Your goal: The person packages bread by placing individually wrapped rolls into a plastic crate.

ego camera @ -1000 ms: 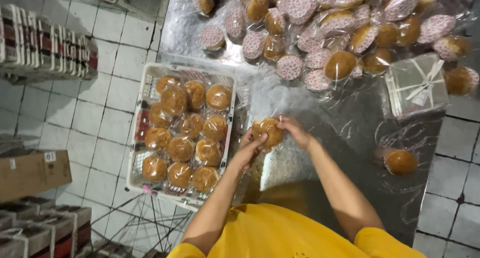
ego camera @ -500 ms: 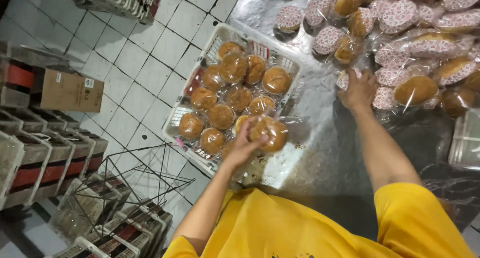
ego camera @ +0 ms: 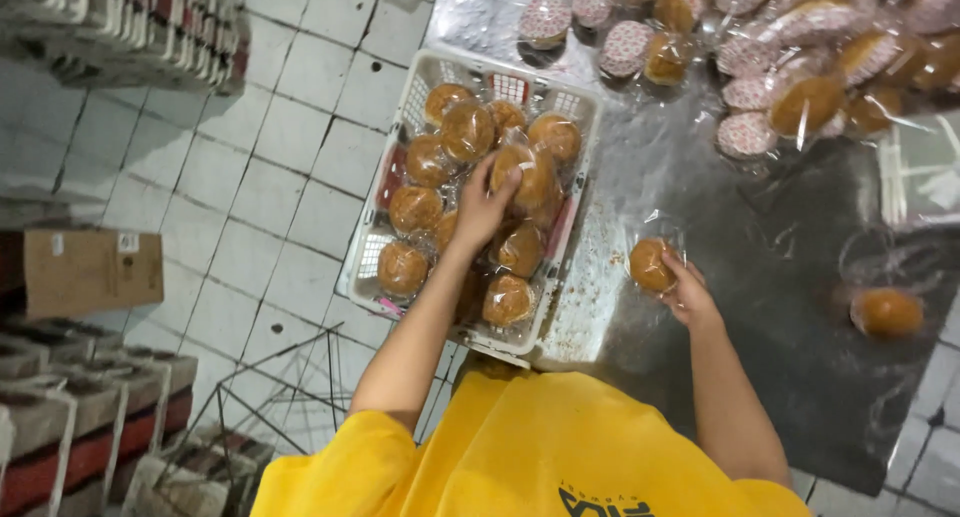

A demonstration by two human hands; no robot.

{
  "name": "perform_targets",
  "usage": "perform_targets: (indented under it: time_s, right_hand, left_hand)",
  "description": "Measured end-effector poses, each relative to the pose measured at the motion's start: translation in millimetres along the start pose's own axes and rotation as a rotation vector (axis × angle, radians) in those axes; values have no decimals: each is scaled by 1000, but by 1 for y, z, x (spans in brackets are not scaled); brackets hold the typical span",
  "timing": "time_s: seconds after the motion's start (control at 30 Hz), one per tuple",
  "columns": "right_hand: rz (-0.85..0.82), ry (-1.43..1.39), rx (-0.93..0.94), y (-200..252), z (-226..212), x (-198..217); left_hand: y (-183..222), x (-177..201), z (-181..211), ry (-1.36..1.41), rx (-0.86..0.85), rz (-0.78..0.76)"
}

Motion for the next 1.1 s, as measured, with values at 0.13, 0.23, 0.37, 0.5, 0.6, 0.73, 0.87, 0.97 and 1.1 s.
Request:
perform_targets:
  time_s: [0.13, 0.23, 0.37, 0.5, 0.6, 0.73, 0.87, 0.97, 1.1]
  right_hand:
    - [175, 304, 158, -43, 35, 36]
    - [245, 226, 171, -44, 41, 34]
    - [216, -102, 214, 11, 32, 0]
    - [113, -79, 434, 98, 16, -46]
    - [-110, 101, 711, 159, -6, -68]
    - [-180, 150, 806, 195, -37, -71]
    - [-368, -26, 581, 198, -31, -74]
    - [-322, 44, 633, 208, -40, -69]
    - [-324, 175, 649, 234, -68, -58]
  left_hand:
    - [-10, -7, -5, -726, -197, 47]
    - [6, -20, -18, -834, -383, -5]
    - [76, -57, 14, -285, -139, -425]
    - [94, -78, -17, -246, 169, -626]
    - [101, -92, -33, -27, 323, -564]
    - [109, -86, -30, 286, 340, -488]
    - [122, -81, -7, 281, 202, -667]
    - [129, -82, 4, 395, 249, -650]
    - [124, -95, -25, 302, 184, -624]
Point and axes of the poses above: each hand's wrist, its own y-axis away from the middle knuckle, its own x-axis out of the back of the hand, z = x × y, the point moved 3 cm from there along -y, towards the middle knuckle, and after that the axes turned 4 degrees about z, right-handed, at the moved point
